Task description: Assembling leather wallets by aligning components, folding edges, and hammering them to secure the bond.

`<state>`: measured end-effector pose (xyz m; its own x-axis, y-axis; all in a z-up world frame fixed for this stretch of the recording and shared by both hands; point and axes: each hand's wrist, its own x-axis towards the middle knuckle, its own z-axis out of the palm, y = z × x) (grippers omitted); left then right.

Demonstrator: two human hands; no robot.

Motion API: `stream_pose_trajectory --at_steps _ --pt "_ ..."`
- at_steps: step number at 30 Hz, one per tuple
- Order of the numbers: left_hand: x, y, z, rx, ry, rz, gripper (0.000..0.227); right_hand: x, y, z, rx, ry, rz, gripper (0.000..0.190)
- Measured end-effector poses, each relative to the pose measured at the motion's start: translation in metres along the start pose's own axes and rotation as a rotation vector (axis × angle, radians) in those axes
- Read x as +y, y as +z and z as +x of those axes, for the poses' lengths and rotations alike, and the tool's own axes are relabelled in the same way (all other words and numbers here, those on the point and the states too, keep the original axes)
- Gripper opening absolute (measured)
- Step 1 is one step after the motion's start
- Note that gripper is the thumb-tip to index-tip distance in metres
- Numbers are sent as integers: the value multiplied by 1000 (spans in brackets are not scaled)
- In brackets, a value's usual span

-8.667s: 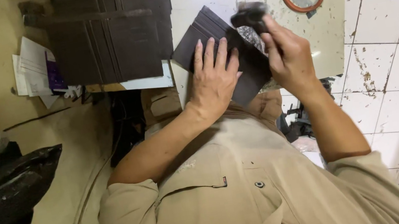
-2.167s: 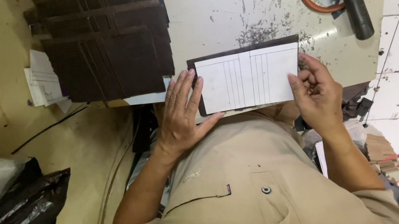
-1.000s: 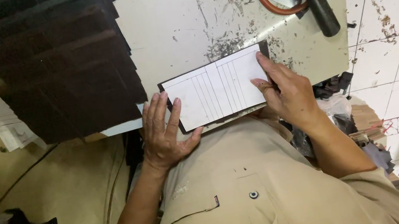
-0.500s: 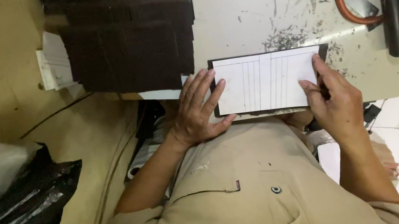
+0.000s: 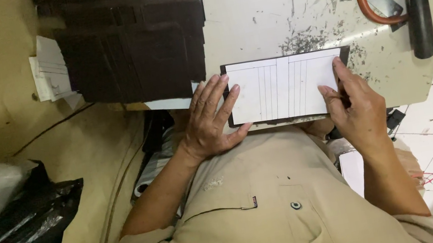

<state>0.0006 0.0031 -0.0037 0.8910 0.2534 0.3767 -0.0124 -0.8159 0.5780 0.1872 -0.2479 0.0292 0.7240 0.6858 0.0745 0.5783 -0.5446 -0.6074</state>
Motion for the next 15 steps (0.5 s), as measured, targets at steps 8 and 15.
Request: stream_pose_trajectory --at_steps 8,15 --pt "1 -2 4 -52 9 10 74 -8 -7 11 6 -3 42 45" --pt "1 0 2 -73 23 29 74 -7 -6 9 6 38 -5 49"
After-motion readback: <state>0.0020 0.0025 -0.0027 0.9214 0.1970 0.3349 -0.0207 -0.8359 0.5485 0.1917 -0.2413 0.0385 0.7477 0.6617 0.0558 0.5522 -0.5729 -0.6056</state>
